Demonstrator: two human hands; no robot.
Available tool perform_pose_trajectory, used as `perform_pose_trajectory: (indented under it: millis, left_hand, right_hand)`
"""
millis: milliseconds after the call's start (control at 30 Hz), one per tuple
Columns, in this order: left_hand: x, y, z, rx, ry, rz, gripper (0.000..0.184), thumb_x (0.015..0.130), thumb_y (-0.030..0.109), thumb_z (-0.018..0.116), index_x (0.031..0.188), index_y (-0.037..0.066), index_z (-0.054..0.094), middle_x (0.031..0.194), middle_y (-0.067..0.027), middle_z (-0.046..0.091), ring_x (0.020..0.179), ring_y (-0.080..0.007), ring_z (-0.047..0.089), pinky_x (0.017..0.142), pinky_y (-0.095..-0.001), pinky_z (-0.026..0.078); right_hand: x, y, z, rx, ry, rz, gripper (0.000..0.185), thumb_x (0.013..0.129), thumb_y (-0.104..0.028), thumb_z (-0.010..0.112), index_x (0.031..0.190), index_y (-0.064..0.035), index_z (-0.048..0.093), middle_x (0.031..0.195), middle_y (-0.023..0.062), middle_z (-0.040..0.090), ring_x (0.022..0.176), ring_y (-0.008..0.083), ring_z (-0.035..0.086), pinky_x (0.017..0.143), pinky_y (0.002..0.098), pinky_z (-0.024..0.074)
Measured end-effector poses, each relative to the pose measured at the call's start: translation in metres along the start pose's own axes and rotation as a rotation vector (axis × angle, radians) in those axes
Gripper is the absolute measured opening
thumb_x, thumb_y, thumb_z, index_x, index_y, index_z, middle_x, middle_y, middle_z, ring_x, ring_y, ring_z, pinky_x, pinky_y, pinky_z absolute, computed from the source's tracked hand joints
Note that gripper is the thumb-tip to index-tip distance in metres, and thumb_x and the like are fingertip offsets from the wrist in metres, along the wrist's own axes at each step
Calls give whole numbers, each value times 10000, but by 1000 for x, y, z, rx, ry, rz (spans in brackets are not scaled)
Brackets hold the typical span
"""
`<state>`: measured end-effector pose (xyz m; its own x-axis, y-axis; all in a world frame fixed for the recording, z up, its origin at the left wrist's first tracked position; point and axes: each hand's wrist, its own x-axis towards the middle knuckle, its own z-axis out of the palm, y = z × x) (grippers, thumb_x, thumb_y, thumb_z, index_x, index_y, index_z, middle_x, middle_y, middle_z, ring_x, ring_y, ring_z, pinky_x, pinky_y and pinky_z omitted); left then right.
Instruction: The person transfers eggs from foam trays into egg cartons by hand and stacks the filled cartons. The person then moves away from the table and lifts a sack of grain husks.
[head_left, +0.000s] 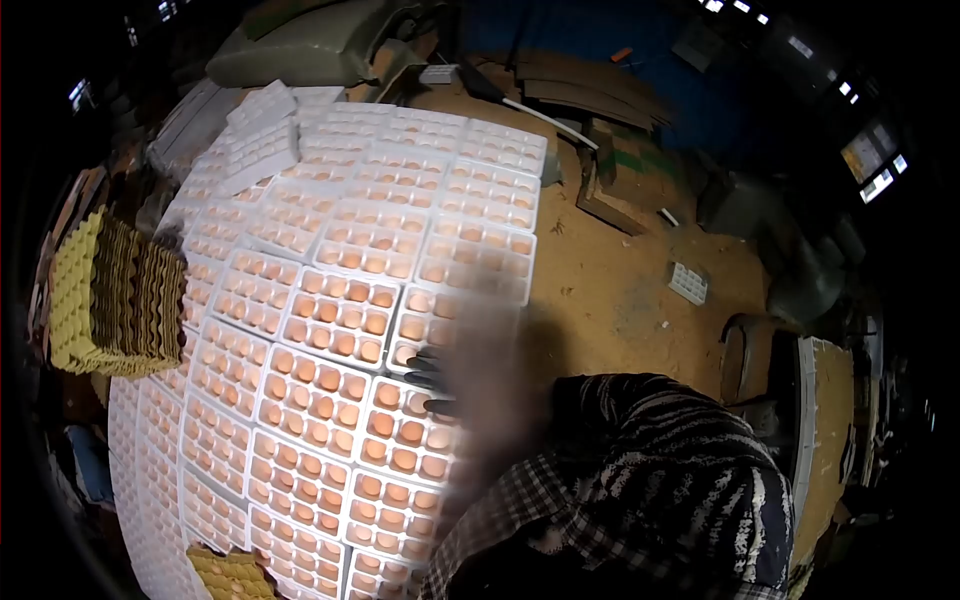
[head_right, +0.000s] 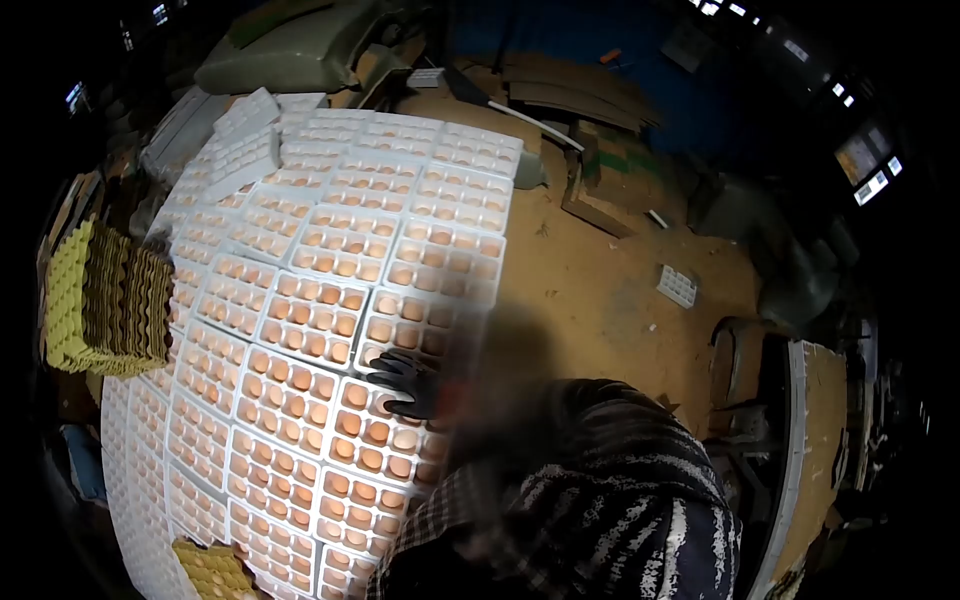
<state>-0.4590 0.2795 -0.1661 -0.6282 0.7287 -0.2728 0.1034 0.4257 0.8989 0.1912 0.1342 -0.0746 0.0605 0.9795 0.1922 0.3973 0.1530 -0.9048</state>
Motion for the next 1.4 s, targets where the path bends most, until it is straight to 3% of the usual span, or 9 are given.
perform_pose_trajectory:
  millis: [133, 200, 333, 633, 733, 800, 900, 1000, 1400]
  left_hand:
    - [-44, 28, 65, 204, 88, 158, 584, 1061, 226, 529, 1585, 75, 321, 1549, -140, 452, 1327, -309, 526, 1077, -426, 479]
    - [-74, 44, 96, 266, 164, 301, 585, 1062, 222, 529, 1587, 74, 318, 1553, -139, 448, 1332, -308, 522, 1083, -426, 475]
    - [-158, 68, 165, 216, 162, 645, 589, 1062, 214, 530, 1591, 73, 312, 1560, -136, 442, 1341, -305, 516, 1093, -426, 465]
    - [-576, 127, 501, 121, -966, 930, 596, 1022, 31, 519, 1582, 16, 316, 1600, -156, 397, 1443, -272, 428, 1193, -395, 329]
    - [-664, 121, 568, 97, -1243, 762, 620, 994, 19, 531, 1577, 8, 321, 1572, -187, 419, 1440, -292, 429, 1193, -397, 325]
    - [-696, 110, 600, 111, -1385, 637, 622, 986, 58, 546, 1564, -14, 329, 1553, -200, 435, 1425, -300, 440, 1185, -403, 334]
    - [-708, 86, 643, 404, -1403, 841, 585, 995, 62, 536, 1540, -35, 348, 1510, -195, 476, 1363, -273, 497, 1124, -367, 405]
    - [-716, 61, 689, 302, -1446, 334, 552, 1008, 72, 551, 1526, -22, 384, 1472, -175, 520, 1324, -241, 535, 1083, -331, 440]
    - [-723, -54, 930, 492, -1466, 46, 454, 1054, 160, 522, 1482, 13, 483, 1419, -133, 590, 1291, -212, 563, 1100, -332, 423]
  right_hand:
    - [-57, 22, -55, 242, 297, 82, 551, 976, -257, 649, 1483, -113, 488, 1594, 147, 383, 1479, 356, 341, 1207, 504, 313]
    - [-83, 70, -84, -231, 292, -100, 550, 982, -274, 641, 1486, -116, 488, 1603, 142, 372, 1481, 348, 336, 1211, 504, 302]
    - [-129, 121, -147, -348, 273, 45, 555, 995, -294, 620, 1497, -106, 475, 1603, 151, 367, 1480, 335, 339, 1218, 484, 291]
    - [-282, 268, -366, -456, 122, 588, 565, 1019, -323, 586, 1512, -81, 455, 1596, 167, 373, 1474, 315, 349, 1228, 441, 276]
    - [-298, 289, -436, -80, 355, 863, 516, 997, -309, 628, 1438, -52, 554, 1393, 136, 614, 1302, 292, 577, 1071, 380, 469]
    - [-321, 360, -444, 79, 479, 848, 517, 983, -300, 651, 1428, -49, 570, 1396, 142, 620, 1297, 278, 581, 1077, 371, 463]
    - [-313, 405, -478, 170, 526, 874, 516, 981, -299, 662, 1423, -46, 578, 1423, 141, 608, 1302, 245, 578, 1084, 356, 456]
    - [-291, 470, -503, 139, 508, 885, 538, 969, -310, 683, 1421, -38, 578, 1412, 122, 619, 1283, 221, 585, 1066, 348, 463]
    - [-166, 727, -628, 696, 537, 960, 484, 943, -326, 719, 1339, -58, 646, 1218, 37, 690, 1056, 155, 637, 870, 323, 514]
